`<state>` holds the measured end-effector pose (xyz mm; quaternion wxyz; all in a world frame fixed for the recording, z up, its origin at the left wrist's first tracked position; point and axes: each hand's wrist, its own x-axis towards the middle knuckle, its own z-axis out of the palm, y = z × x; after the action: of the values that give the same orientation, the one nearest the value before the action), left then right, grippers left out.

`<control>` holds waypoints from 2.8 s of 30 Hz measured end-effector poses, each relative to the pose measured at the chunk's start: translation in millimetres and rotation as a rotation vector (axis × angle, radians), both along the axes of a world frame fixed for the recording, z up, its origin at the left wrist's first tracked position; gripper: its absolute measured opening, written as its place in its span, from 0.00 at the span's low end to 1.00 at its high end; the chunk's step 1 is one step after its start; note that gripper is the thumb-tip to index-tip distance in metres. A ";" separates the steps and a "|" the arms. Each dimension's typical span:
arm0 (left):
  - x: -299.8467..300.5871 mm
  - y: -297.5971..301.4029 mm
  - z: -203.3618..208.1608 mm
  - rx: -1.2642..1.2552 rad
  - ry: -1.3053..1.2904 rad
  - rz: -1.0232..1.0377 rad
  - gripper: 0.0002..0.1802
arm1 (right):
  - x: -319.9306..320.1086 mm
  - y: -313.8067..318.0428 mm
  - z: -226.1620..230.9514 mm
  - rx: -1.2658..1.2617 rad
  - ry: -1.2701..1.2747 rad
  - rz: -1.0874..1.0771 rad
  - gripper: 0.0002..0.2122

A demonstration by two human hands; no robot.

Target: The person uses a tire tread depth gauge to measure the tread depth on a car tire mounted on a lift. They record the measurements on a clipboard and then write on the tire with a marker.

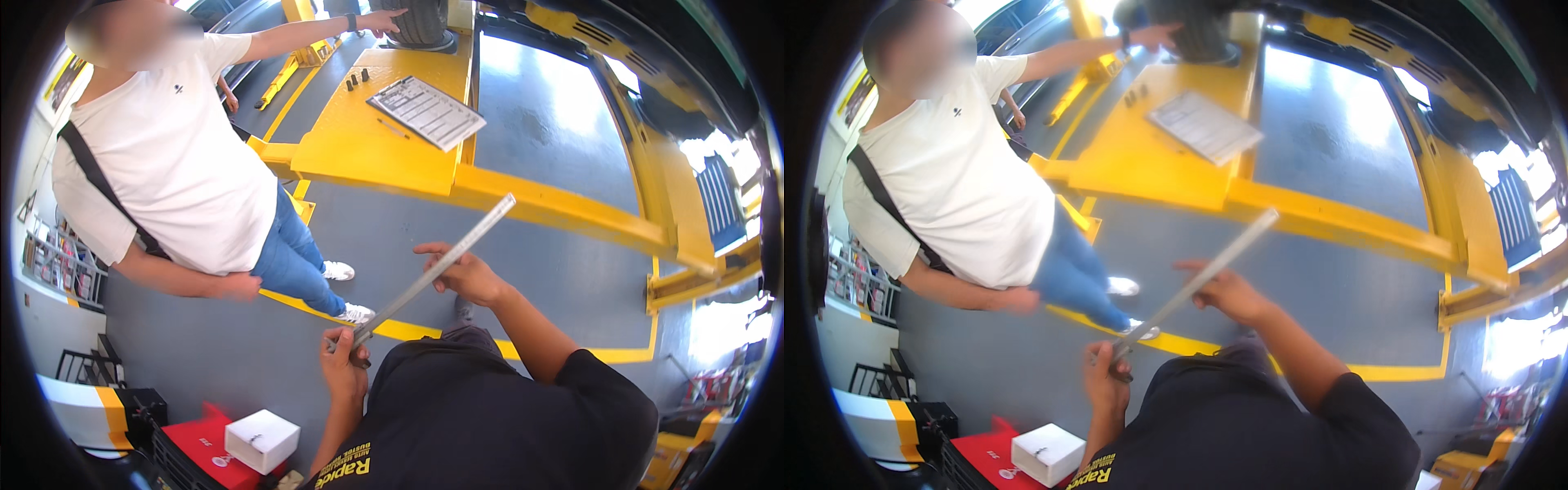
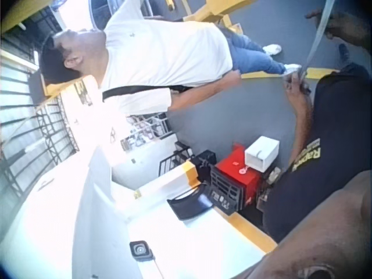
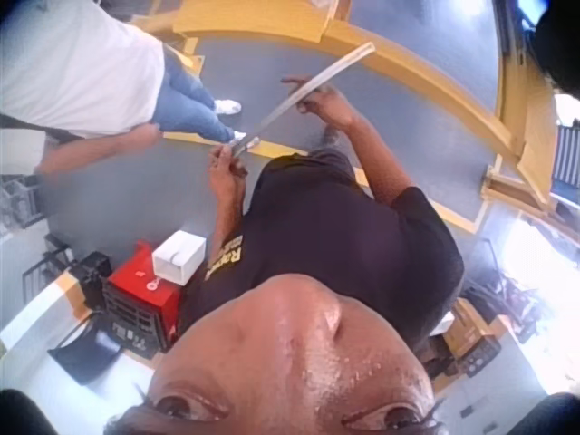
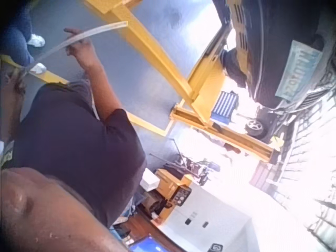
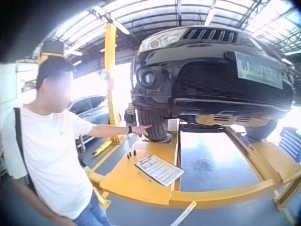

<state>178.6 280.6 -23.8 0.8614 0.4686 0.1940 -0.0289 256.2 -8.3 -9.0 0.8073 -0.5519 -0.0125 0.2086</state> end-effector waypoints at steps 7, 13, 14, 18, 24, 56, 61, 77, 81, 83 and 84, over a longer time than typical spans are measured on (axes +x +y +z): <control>94.9 -153.7 9.8 -0.326 0.206 -0.214 0.20 | 160.9 -130.3 45.9 -0.179 -0.008 -0.150 0.17; 185.7 -229.4 48.3 -0.273 0.094 -0.288 0.24 | 320.1 -148.4 78.2 -0.326 -0.188 -0.239 0.16; 206.2 -239.5 50.7 -0.307 0.077 -0.255 0.24 | 347.0 -146.1 80.9 -0.284 -0.204 -0.247 0.16; 295.6 -262.6 57.0 -0.343 -0.100 -0.178 0.24 | 447.4 -148.5 88.3 -0.243 -0.210 -0.281 0.16; 411.2 -279.7 69.8 -0.236 -0.188 -0.173 0.24 | 564.0 -159.1 93.8 -0.198 -0.237 -0.273 0.15; 502.7 -285.8 69.0 -0.213 -0.144 -0.159 0.24 | 638.7 -168.8 99.6 -0.154 -0.177 -0.322 0.13; 510.8 -276.2 64.2 -0.199 -0.116 -0.103 0.25 | 639.9 -159.7 98.3 -0.120 -0.173 -0.352 0.13; 506.7 -271.5 62.3 -0.258 -0.176 -0.228 0.28 | 641.2 -169.1 100.0 -0.173 -0.191 -0.309 0.13; 506.9 -270.0 63.5 -0.261 -0.192 -0.249 0.27 | 642.4 -170.3 99.4 -0.176 -0.195 -0.316 0.13; 506.9 -269.9 62.2 -0.269 -0.192 -0.254 0.27 | 644.0 -170.4 98.6 -0.186 -0.187 -0.324 0.13; 506.9 -270.1 61.1 -0.273 -0.191 -0.257 0.26 | 644.5 -170.2 98.4 -0.185 -0.191 -0.329 0.14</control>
<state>685.6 10.5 37.3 0.9205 0.3691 0.0442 -0.1201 900.8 -178.5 89.3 0.7715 -0.6356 0.0205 0.0211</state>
